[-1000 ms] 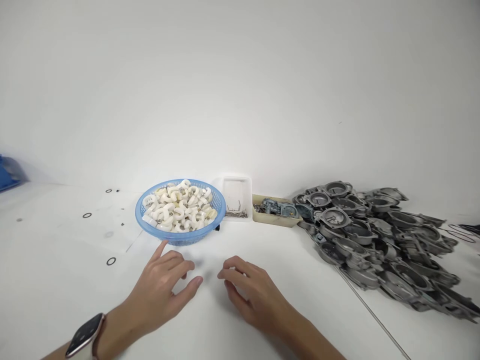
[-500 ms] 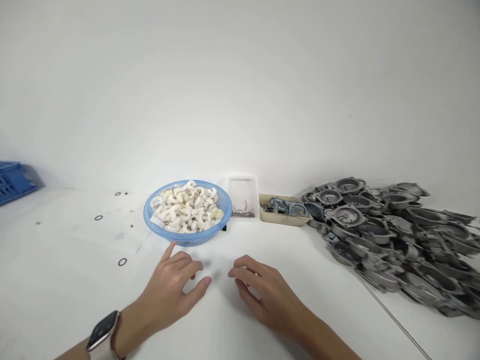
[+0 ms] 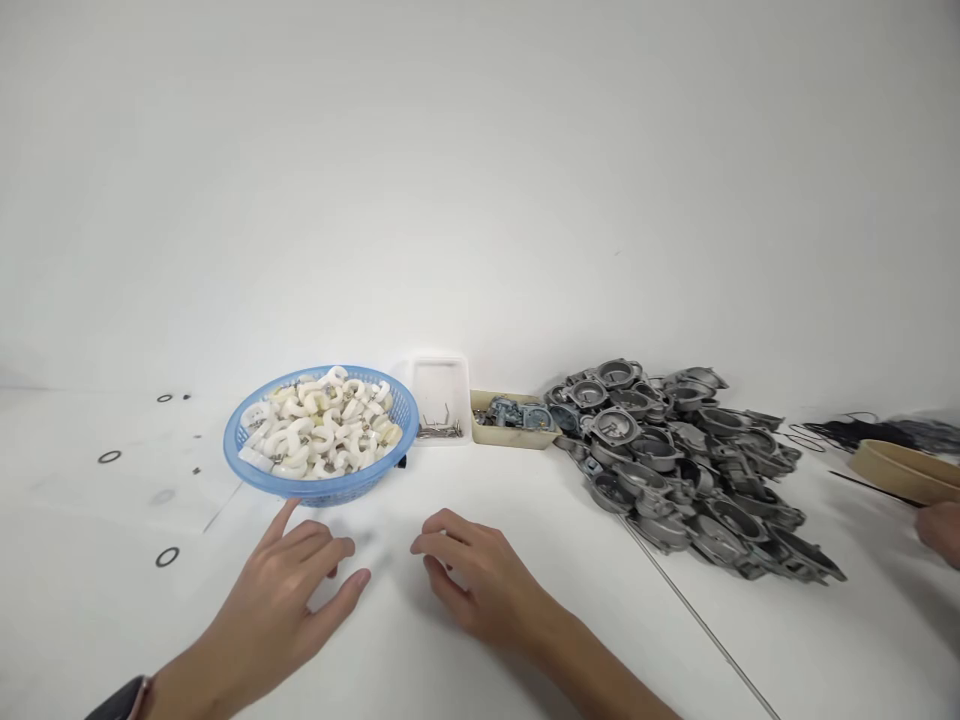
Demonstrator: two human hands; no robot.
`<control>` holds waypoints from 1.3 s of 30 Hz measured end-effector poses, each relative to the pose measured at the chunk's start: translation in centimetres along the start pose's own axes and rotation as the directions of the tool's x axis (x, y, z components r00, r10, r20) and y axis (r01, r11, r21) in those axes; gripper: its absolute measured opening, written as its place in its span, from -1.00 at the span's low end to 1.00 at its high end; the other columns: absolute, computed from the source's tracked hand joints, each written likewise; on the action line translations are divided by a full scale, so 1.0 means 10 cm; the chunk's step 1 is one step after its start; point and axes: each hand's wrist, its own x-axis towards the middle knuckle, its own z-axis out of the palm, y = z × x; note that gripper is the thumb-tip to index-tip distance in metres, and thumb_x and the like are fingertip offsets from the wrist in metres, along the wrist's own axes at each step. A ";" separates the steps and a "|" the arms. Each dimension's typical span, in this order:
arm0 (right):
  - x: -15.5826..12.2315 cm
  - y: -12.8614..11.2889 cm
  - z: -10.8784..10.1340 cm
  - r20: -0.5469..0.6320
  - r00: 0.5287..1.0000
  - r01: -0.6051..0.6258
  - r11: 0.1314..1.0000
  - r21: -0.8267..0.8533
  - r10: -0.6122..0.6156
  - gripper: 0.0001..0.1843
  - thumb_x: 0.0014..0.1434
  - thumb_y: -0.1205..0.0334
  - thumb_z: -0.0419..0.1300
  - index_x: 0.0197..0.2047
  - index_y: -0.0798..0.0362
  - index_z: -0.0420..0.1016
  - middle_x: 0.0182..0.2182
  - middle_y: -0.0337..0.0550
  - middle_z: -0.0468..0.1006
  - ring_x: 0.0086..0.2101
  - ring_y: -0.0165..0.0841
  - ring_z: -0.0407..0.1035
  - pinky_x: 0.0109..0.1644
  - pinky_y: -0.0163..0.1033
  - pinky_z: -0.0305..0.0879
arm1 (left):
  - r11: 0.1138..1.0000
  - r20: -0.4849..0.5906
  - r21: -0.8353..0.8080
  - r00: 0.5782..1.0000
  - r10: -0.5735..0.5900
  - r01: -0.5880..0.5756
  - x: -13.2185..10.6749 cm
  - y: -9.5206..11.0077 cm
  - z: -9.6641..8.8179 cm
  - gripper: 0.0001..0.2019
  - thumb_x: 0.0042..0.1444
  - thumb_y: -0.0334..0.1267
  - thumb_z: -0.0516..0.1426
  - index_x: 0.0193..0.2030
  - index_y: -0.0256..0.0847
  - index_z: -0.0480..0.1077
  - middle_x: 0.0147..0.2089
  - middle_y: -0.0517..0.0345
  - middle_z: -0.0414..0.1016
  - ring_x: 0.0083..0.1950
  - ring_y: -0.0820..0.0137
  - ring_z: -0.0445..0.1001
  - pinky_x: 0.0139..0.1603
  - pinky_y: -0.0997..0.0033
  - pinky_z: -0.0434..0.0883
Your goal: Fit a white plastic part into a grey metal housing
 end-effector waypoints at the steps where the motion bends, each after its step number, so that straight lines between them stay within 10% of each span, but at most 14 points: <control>1: 0.00 0.01 0.00 0.003 1.000 -0.002 1.000 0.002 0.002 -0.71 0.22 0.45 0.07 -0.06 -0.01 0.45 -0.14 -0.14 0.56 -0.37 -0.43 0.42 -0.32 -0.34 0.25 | 1.000 0.001 0.005 1.000 0.009 -0.009 0.00 0.00 0.00 -0.95 0.32 -0.22 0.12 -0.16 -0.11 0.38 -0.38 0.35 0.47 -0.26 0.40 0.51 0.43 -0.01 -0.01; 22: -0.04 0.17 -0.03 -0.012 0.989 -0.148 0.985 0.087 0.150 -0.73 0.24 0.42 0.09 -0.07 0.01 0.53 -0.13 -0.13 0.57 -0.42 -0.48 0.41 -0.34 -0.38 0.33 | 0.984 -0.131 0.005 0.975 0.178 -0.179 0.02 0.07 -0.03 -0.96 0.25 -0.29 0.16 -0.17 -0.15 0.40 -0.40 0.34 0.44 -0.37 0.46 0.49 0.35 0.16 0.18; 39: -0.05 0.22 -0.03 0.056 0.963 -0.268 0.959 0.095 0.264 -0.73 0.22 0.43 0.12 -0.08 0.01 0.54 -0.17 -0.17 0.56 -0.44 -0.48 0.38 -0.31 -0.36 0.34 | 0.989 -0.120 0.005 0.982 0.144 -0.145 -0.07 -0.12 0.11 -0.88 0.27 -0.14 0.16 -0.15 -0.11 0.39 -0.47 0.41 0.37 -0.44 0.46 0.46 0.51 0.14 -0.14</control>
